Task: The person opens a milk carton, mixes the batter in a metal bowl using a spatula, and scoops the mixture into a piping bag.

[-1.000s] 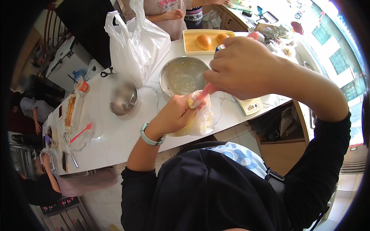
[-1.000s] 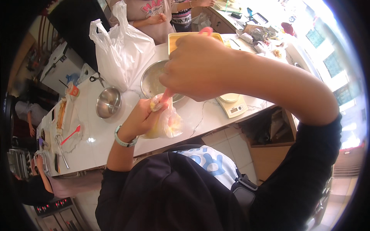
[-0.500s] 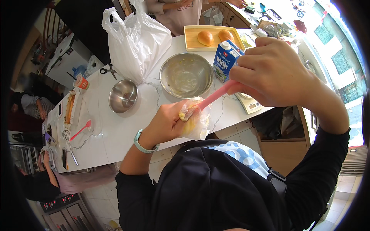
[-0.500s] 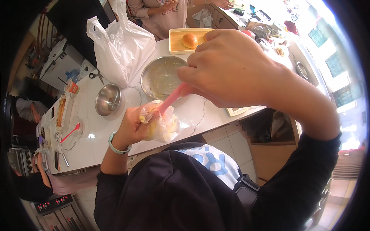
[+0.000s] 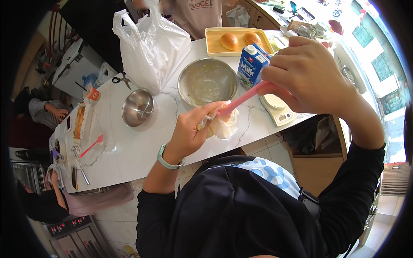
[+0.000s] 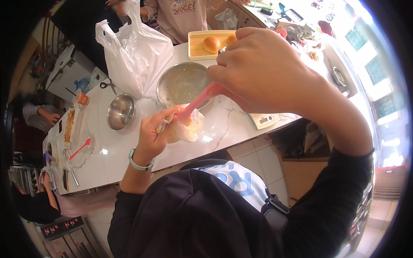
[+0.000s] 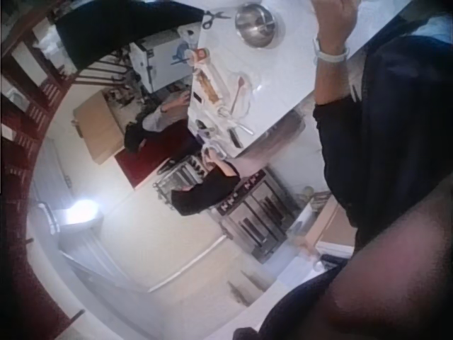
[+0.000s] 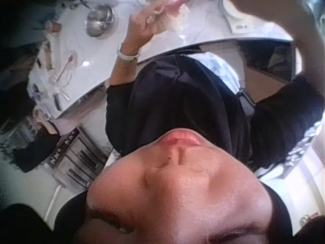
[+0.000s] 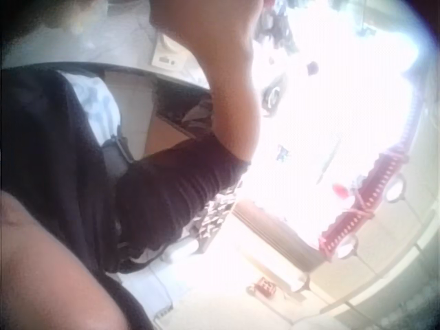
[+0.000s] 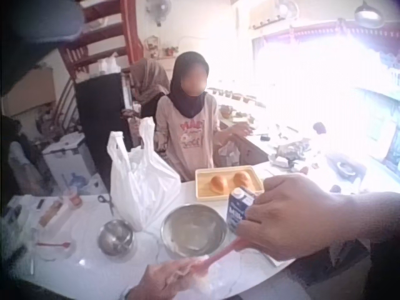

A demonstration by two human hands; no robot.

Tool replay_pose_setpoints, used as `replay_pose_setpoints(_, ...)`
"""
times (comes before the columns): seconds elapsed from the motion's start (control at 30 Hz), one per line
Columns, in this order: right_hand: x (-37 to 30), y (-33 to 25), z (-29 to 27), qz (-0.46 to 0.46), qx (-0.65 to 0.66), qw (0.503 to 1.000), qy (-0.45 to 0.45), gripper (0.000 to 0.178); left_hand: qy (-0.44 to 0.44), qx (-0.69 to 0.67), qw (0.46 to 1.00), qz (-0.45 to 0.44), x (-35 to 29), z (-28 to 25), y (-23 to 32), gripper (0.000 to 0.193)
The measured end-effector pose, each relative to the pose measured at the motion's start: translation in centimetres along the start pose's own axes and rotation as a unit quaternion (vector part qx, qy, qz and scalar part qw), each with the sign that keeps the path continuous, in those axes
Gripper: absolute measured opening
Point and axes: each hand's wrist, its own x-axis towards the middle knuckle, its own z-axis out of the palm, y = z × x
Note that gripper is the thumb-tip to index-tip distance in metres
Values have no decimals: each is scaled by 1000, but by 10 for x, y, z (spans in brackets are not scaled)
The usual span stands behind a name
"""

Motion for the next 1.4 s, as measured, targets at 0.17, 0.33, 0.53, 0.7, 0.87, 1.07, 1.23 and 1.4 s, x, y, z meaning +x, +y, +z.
replay_pose_setpoints(0.17,-9,6,10,2,11,999,40,21,13,16,1000,-16,-3,-3,-3,26)
replay_pose_setpoints(0.33,-18,12,19,39,27,998,50,18,56,-207,969,-119,1,-4,4,29)
replay_pose_setpoints(0.53,-14,7,25,51,6,996,71,19,67,-251,951,-166,-11,4,-28,35)
replay_pose_setpoints(0.7,-19,7,34,65,6,996,53,21,152,-237,952,-123,-4,7,-26,35)
replay_pose_setpoints(0.87,-29,-10,68,137,81,981,109,21,263,-211,937,-94,-4,21,-37,34)
replay_pose_setpoints(1.07,-26,-43,117,243,165,934,204,17,427,-294,851,-85,12,27,-39,30)
replay_pose_setpoints(1.23,-25,-56,135,307,224,898,220,17,457,-350,809,-120,16,33,-43,33)
replay_pose_setpoints(1.4,-27,-64,149,336,234,885,223,16,460,-362,799,-138,14,42,-52,34)
